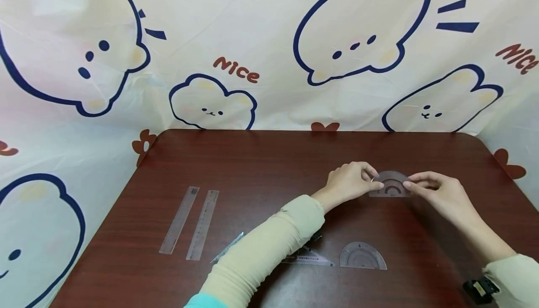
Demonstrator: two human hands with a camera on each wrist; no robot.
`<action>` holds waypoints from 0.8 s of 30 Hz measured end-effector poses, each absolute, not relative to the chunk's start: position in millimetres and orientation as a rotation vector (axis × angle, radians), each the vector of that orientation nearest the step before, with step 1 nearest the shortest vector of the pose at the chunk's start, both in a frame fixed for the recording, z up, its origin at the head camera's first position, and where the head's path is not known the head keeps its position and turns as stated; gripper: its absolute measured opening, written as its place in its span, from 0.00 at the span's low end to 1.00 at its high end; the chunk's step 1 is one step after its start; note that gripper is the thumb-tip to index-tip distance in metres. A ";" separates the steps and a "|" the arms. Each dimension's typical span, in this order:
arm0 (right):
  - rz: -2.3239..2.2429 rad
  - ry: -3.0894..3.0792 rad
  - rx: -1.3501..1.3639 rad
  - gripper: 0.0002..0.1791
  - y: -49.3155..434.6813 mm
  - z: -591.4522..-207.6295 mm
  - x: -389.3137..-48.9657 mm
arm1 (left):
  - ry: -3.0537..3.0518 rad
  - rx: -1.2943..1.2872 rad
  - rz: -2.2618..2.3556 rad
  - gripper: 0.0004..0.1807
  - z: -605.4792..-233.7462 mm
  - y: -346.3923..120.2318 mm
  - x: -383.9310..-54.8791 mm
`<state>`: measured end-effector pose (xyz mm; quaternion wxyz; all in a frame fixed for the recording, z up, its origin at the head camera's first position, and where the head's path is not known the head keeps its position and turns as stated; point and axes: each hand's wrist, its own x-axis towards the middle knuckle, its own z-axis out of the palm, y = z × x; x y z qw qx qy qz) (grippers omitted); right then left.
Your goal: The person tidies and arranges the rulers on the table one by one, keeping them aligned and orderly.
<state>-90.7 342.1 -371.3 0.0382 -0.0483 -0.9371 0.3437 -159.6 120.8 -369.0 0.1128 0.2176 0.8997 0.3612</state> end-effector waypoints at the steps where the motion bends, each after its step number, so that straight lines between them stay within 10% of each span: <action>1: 1.053 -2.875 -0.152 0.25 342.1 -371.0 -90.2 | 2.637 0.639 1.052 0.11 -369.0 120.2 -159.2; 24: 0.949 -2.923 -0.080 0.20 346.1 -364.4 -71.4 | 2.662 0.757 0.889 0.11 -363.2 117.8 -139.3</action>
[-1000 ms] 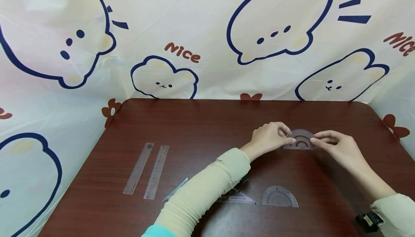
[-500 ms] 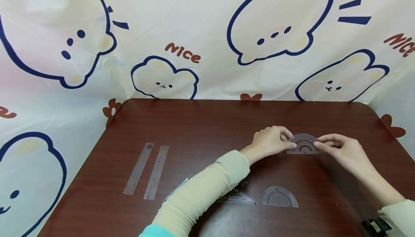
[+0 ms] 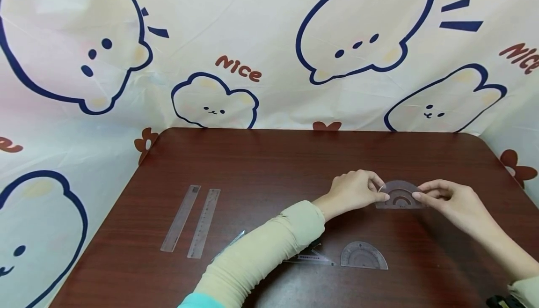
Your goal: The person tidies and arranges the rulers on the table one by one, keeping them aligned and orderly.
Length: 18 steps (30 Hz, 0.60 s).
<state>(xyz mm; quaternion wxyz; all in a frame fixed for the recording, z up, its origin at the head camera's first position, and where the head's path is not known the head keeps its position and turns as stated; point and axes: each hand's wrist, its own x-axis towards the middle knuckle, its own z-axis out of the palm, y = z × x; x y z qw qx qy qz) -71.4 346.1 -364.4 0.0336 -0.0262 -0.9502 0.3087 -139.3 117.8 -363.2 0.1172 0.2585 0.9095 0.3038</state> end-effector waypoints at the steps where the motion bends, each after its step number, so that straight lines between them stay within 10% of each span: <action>1: 0.949 -2.922 -0.075 0.19 345.9 -363.9 -70.2 | 2.661 0.756 0.895 0.10 -363.0 117.6 -138.4; 18: 0.892 -2.899 -0.014 0.16 346.0 -363.9 -55.5 | 2.682 0.752 0.845 0.10 -361.7 120.3 -125.5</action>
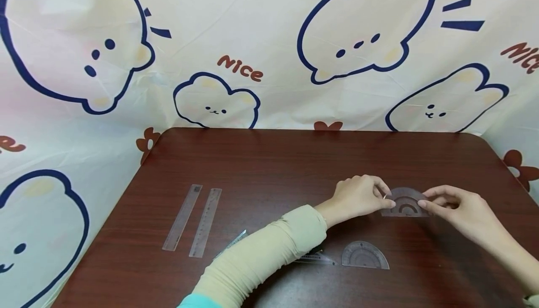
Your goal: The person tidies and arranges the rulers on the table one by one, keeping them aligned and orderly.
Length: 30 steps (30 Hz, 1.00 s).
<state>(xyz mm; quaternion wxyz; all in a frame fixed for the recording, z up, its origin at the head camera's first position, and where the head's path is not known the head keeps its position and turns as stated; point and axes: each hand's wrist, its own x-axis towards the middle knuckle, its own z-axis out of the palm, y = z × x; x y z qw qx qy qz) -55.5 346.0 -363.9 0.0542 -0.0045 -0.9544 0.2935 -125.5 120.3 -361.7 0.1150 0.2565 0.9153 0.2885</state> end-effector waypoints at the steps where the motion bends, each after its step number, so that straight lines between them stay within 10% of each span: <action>1: 0.884 -2.897 -0.011 0.16 345.9 -364.3 -54.7 | 2.685 0.752 0.840 0.09 -361.7 120.6 -124.4; 30: 0.860 -2.936 -0.056 0.12 355.3 -381.8 -24.0 | 2.671 0.805 0.688 0.08 -368.5 130.9 -96.0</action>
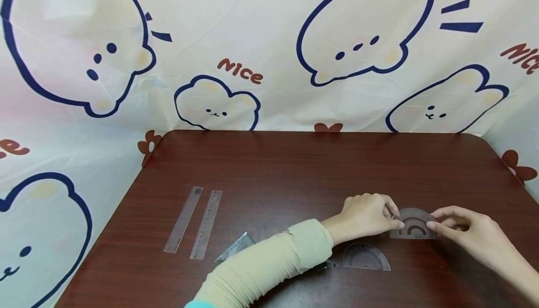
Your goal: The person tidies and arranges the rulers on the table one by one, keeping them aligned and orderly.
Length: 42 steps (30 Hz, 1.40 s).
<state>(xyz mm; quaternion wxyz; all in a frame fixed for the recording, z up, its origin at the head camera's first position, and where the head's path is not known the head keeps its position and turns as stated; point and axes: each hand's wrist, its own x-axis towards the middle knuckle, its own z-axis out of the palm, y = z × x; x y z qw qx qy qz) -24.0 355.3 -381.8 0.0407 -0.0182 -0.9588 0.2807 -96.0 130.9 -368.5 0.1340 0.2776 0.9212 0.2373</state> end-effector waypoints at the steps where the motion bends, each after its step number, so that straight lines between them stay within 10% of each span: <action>1: 0.857 -2.944 -0.063 0.12 355.5 -382.3 -23.2 | 2.667 0.806 0.685 0.08 -368.8 131.0 -95.3; 42: 0.795 -3.220 -0.176 0.11 360.2 -401.4 0.9 | 2.597 0.974 0.421 0.10 -380.2 139.5 -73.2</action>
